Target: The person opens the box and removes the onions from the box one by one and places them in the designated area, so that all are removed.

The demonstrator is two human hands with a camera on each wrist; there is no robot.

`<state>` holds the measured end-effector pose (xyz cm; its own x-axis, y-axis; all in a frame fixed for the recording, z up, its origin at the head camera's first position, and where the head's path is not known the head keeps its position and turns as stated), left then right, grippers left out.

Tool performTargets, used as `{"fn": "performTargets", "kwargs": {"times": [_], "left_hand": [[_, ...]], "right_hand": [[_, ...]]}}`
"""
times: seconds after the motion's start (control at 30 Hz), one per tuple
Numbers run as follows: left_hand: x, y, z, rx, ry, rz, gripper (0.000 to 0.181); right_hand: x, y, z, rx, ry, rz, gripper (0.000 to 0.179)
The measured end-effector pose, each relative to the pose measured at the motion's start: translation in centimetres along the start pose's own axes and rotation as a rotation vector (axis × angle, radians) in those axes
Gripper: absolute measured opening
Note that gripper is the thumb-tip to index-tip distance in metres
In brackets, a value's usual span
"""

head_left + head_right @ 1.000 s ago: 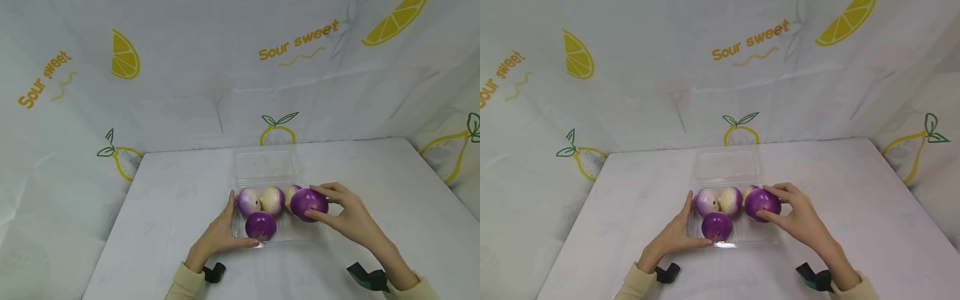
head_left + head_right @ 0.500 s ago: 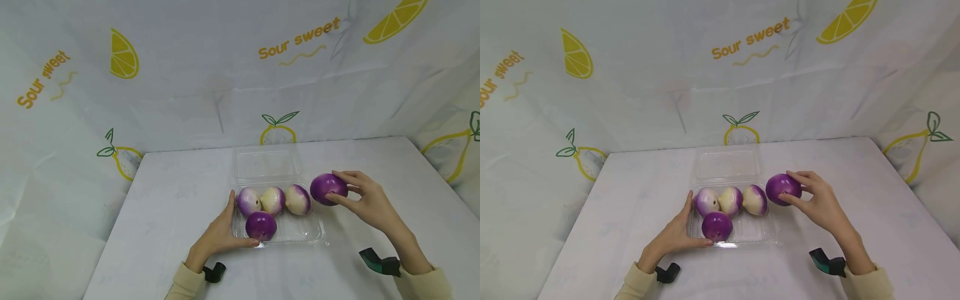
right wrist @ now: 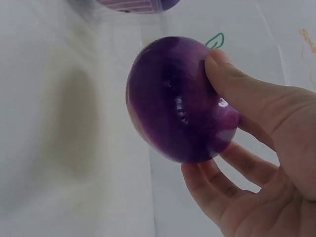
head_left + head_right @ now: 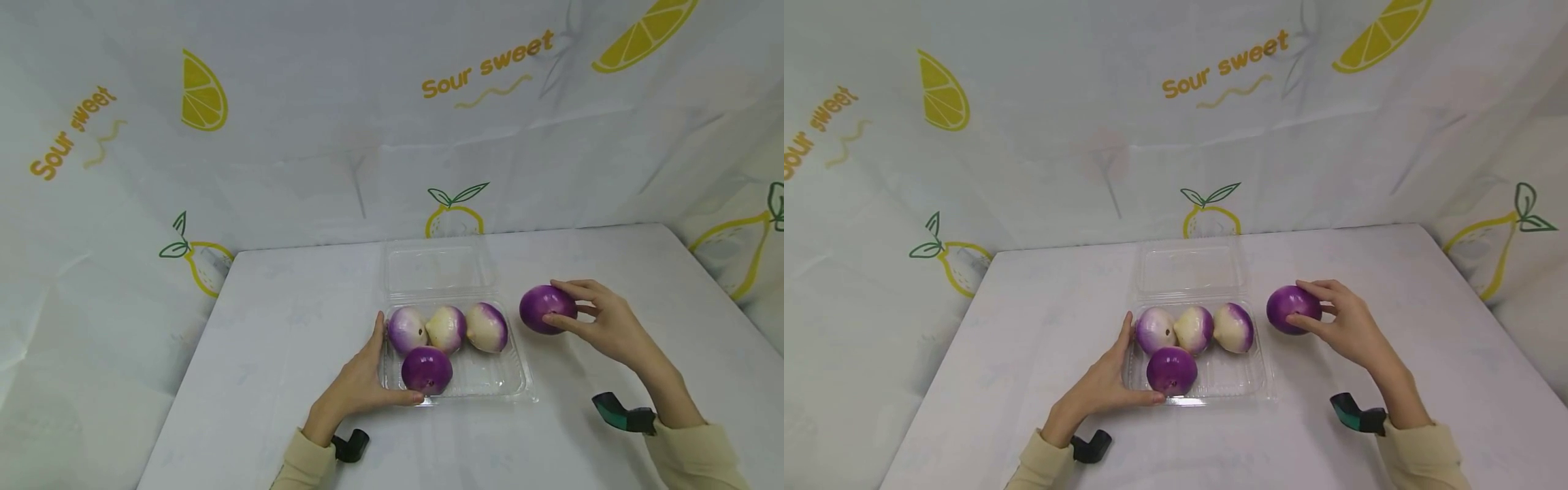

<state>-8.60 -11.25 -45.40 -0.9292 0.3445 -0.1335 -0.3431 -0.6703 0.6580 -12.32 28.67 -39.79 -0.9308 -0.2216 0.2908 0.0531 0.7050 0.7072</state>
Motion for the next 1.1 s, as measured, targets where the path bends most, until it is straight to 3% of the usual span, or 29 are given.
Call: {"fn": "performTargets", "kwargs": {"times": [0.5, 0.9, 1.1], "left_hand": [[0.0, 0.0, -0.1, 0.002, -0.009, -0.002, 0.148], [0.0, -0.1, 0.0, -0.007, 0.002, 0.004, 0.148], [0.0, -0.1, -0.1, -0.003, 0.002, 0.0, 0.147]], "right_hand": [[-0.1, -0.7, 2.1, -0.04, -0.014, -0.067, 0.056], [-0.1, -1.2, 2.3, -0.074, -0.059, -0.116, 0.059], [-0.3, -1.8, 2.3, -0.085, -0.062, -0.109, 0.076]]}}
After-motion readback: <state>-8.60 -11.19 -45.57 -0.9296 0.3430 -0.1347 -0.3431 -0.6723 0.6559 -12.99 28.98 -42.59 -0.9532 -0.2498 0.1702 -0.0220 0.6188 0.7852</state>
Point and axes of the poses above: each hand's wrist, its own x-axis towards the middle knuckle, its own y-axis out of the back of the hand, z = x × y, the point moved 1 cm from there along x, towards the middle knuckle, and after that the axes turned 1 degree about -x, right-handed, at the moved point
